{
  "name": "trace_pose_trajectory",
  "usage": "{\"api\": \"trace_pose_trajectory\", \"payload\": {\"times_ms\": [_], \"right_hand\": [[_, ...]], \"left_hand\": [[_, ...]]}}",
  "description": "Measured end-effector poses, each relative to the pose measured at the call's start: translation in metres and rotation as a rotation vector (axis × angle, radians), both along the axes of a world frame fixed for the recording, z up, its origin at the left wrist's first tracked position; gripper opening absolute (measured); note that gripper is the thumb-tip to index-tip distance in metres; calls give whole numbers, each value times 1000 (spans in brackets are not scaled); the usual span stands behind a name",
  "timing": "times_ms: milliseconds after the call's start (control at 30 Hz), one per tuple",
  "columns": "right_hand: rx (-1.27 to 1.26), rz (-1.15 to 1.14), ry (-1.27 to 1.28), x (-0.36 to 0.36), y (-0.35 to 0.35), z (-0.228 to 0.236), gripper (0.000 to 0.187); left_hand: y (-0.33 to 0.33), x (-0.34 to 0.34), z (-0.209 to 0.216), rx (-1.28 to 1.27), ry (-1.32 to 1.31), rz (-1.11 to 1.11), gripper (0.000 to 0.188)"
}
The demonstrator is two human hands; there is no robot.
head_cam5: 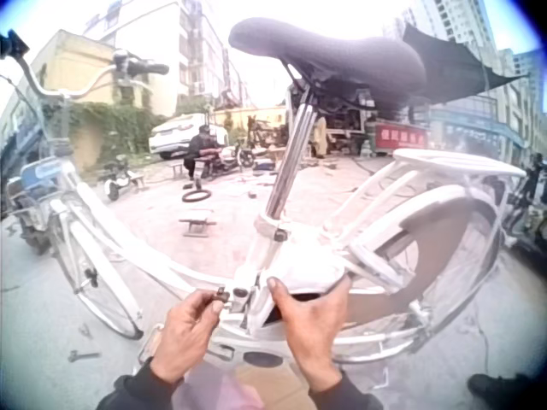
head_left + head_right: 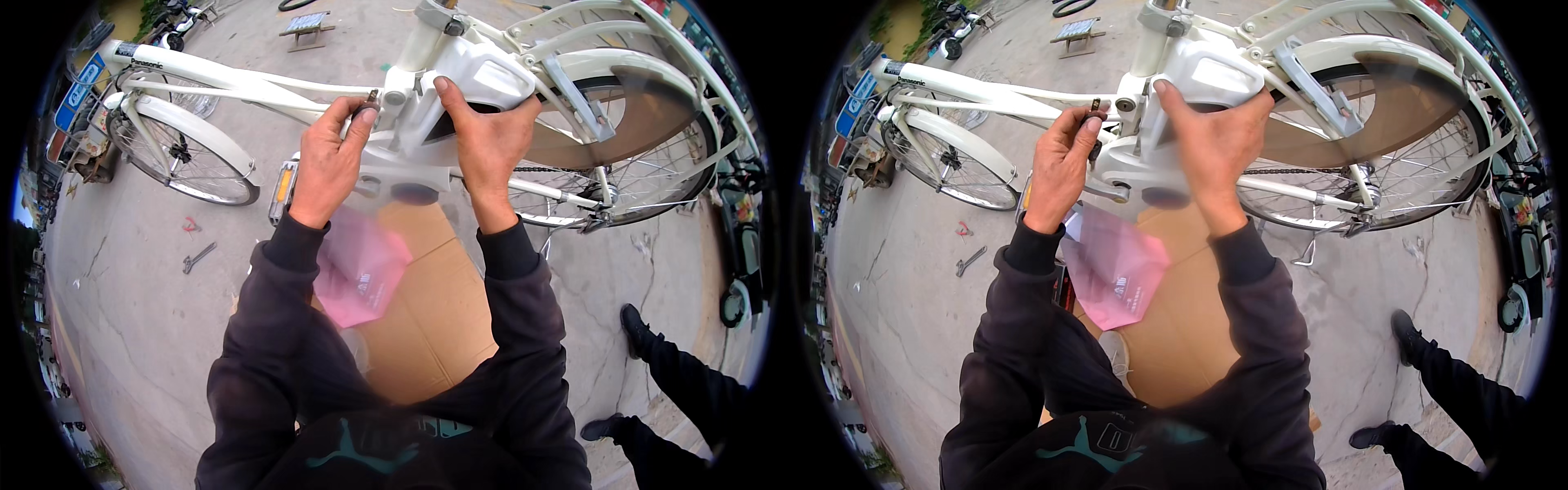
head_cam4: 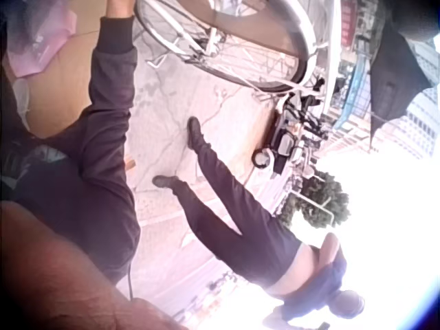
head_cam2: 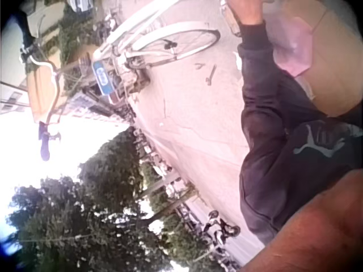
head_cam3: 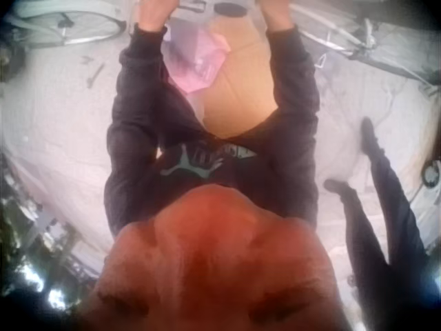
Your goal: The person unpacks a white plastic battery casing from a cardboard box and attaches it to the frame of a white bicycle. They align the casing with the mounting points, insert a key into the lock, and secure the unit to the bike's frame using a screwdriver.
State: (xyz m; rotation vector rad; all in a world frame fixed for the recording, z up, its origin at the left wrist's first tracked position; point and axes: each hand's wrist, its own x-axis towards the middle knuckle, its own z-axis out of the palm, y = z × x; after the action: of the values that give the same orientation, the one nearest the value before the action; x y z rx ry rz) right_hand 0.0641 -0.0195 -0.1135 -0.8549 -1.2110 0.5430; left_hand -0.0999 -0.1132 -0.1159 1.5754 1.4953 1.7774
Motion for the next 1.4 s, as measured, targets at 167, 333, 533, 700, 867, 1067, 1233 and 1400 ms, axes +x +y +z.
{"api": "trace_pose_trajectory", "payload": {"times_ms": [167,333,533,700,867,1067,1233,1400], "right_hand": [[-3,-3,-11,0,3,-3,91],[-38,-8,-19,0,3,-3,94],[-39,2,-11,-1,7,-6,98],[-32,-1,-14,-1,6,-5,96],[-31,-13,-12,0,3,-2,95],[-38,-11,-11,-1,5,-4,94],[-34,13,18,-1,5,-4,94],[-57,-11,6,-5,0,-2,92]], "left_hand": [[-4,17,-8,-57,279,223,19],[2,26,-6,37,433,348,14],[6,27,-7,101,640,418,14],[17,24,-2,201,974,460,13],[22,32,-1,21,791,453,17],[27,31,-14,67,736,533,24],[21,35,-6,0,872,551,28],[28,32,-13,-27,601,466,37]]}}
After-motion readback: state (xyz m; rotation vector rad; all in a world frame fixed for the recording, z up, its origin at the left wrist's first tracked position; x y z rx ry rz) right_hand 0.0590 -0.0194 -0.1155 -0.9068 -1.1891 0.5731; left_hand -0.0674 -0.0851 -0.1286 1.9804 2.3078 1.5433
